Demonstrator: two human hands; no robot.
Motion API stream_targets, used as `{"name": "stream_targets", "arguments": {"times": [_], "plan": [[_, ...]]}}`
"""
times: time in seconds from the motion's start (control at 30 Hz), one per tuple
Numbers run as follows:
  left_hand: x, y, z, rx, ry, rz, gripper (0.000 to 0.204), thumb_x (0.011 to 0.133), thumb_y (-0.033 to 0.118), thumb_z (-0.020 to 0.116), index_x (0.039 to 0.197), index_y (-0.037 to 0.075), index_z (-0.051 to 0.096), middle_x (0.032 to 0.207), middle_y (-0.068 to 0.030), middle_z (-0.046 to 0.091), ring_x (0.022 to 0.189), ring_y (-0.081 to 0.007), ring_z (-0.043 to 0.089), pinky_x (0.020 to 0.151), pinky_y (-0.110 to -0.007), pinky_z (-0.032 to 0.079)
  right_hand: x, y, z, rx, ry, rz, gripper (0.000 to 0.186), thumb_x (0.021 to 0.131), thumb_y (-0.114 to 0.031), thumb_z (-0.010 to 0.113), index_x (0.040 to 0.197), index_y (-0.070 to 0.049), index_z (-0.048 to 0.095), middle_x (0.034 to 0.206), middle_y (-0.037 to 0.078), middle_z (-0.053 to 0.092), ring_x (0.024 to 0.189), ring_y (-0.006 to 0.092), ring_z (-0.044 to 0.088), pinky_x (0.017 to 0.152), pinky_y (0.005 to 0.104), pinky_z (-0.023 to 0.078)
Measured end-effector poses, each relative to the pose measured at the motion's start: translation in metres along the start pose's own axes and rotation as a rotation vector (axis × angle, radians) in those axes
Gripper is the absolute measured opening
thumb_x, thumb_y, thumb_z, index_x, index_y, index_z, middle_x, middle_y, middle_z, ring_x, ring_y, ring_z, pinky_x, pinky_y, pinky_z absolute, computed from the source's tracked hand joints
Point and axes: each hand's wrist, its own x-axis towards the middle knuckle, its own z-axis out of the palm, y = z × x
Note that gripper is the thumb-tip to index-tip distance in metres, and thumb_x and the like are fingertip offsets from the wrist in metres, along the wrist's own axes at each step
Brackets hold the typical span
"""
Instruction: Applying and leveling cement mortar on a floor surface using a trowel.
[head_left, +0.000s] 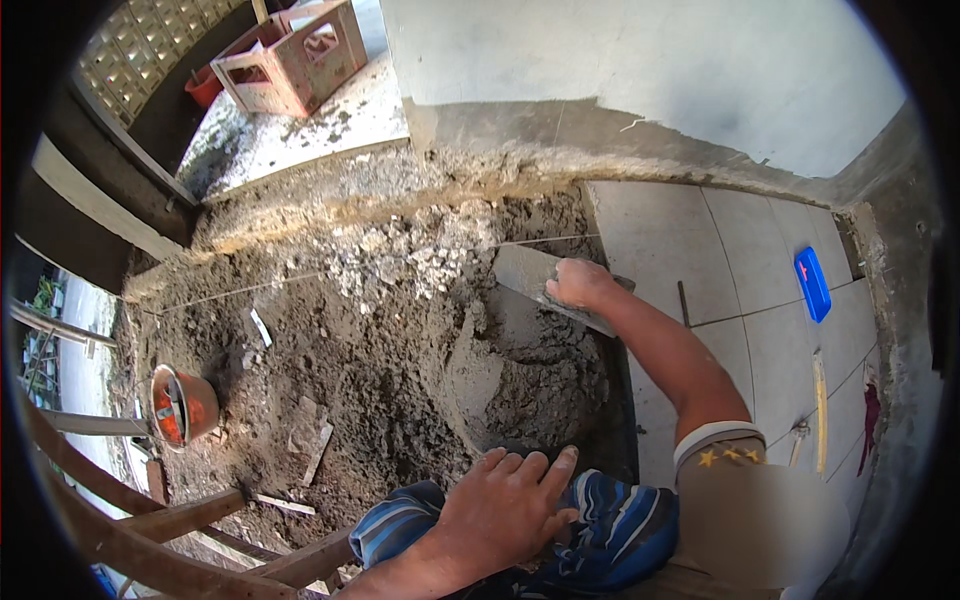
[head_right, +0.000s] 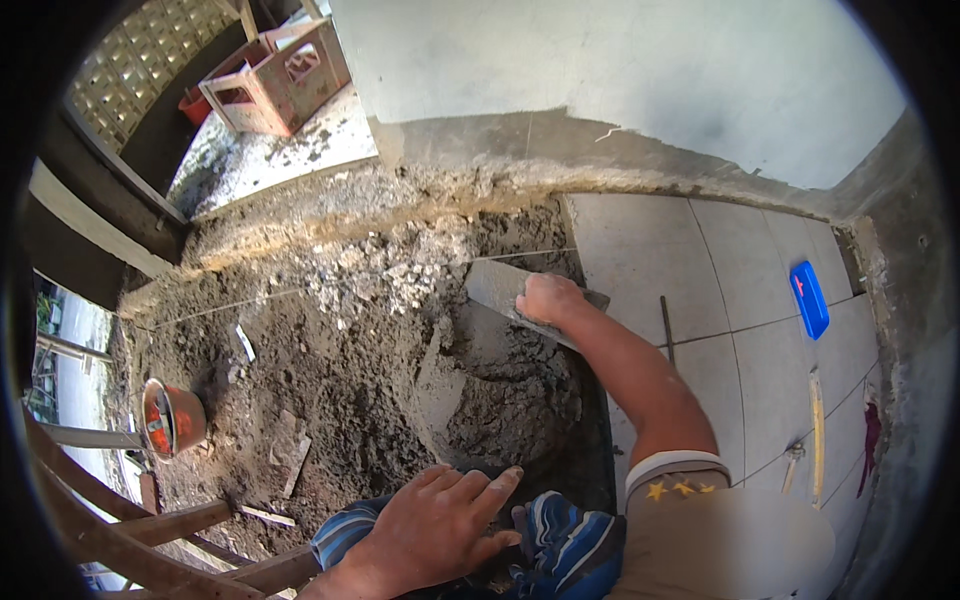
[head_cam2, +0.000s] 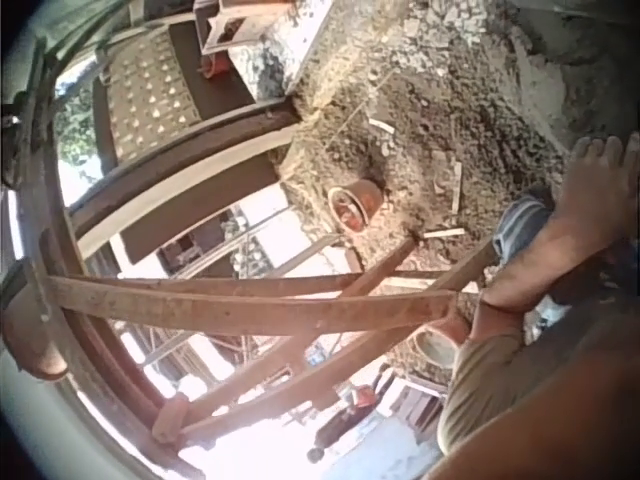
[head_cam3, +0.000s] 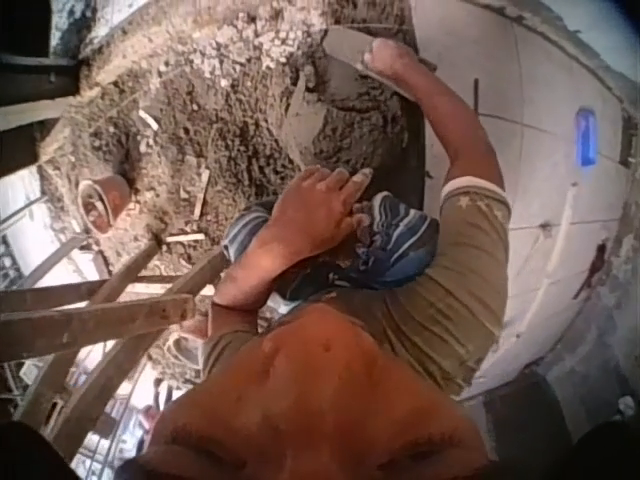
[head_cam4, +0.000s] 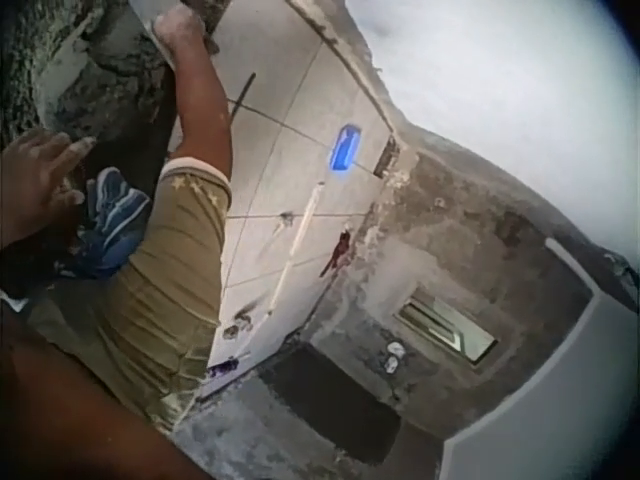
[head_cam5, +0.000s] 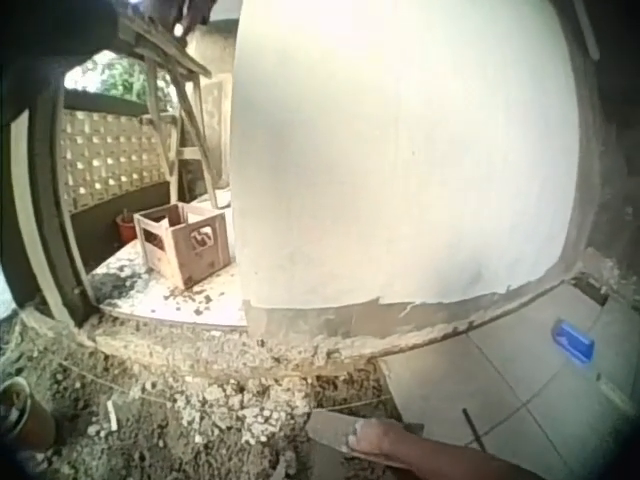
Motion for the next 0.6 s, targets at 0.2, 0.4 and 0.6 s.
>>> {"name": "stream_targets", "arguments": {"times": [0.2, 0.4, 0.6], "plan": [[-0.017, 0.016, 0.0, -0.002, 0.0, -0.017, 0.064, 0.093, 0.042, 0.065, 0.141, 0.003, 0.052, 0.103, -0.0139, 0.064, 0.098, -0.0305, 0.065, 0.093, -0.043, 0.049, -0.052, -0.023, -0.057, 0.317, -0.434, 0.162, 0.046, 0.091, -0.042, 0.063, 0.091, 0.004, 0.067, 0.084, 0.023, 0.07, 0.077, 0.0404, 0.069, 0.077, 0.0483, 0.057], [-0.025, 0.018, -0.033, -0.015, -0.084, 0.001, 0.064, 0.087, 0.036, 0.07, 0.141, 0.006, 0.053, 0.111, -0.0123, 0.062, 0.105, -0.0301, 0.061, 0.102, -0.043, 0.044, -0.171, -0.001, -0.029, -0.135, -0.051, -0.025, 0.042, 0.09, -0.048, 0.065, 0.095, -0.006, 0.061, 0.075, 0.022, 0.069, 0.069, 0.0403, 0.07, 0.068, 0.0518, 0.056], [0.005, 0.012, -0.022, -0.17, 0.043, 0.155, 0.067, 0.084, 0.035, 0.075, 0.14, 0.008, 0.053, 0.115, -0.0129, 0.062, 0.107, -0.0296, 0.061, 0.105, -0.049, 0.043, -0.099, 0.029, 0.007, -0.252, -0.056, -0.045, 0.043, 0.093, -0.047, 0.061, 0.103, -0.005, 0.063, 0.081, 0.021, 0.072, 0.078, 0.0398, 0.071, 0.072, 0.0523, 0.056]]}}
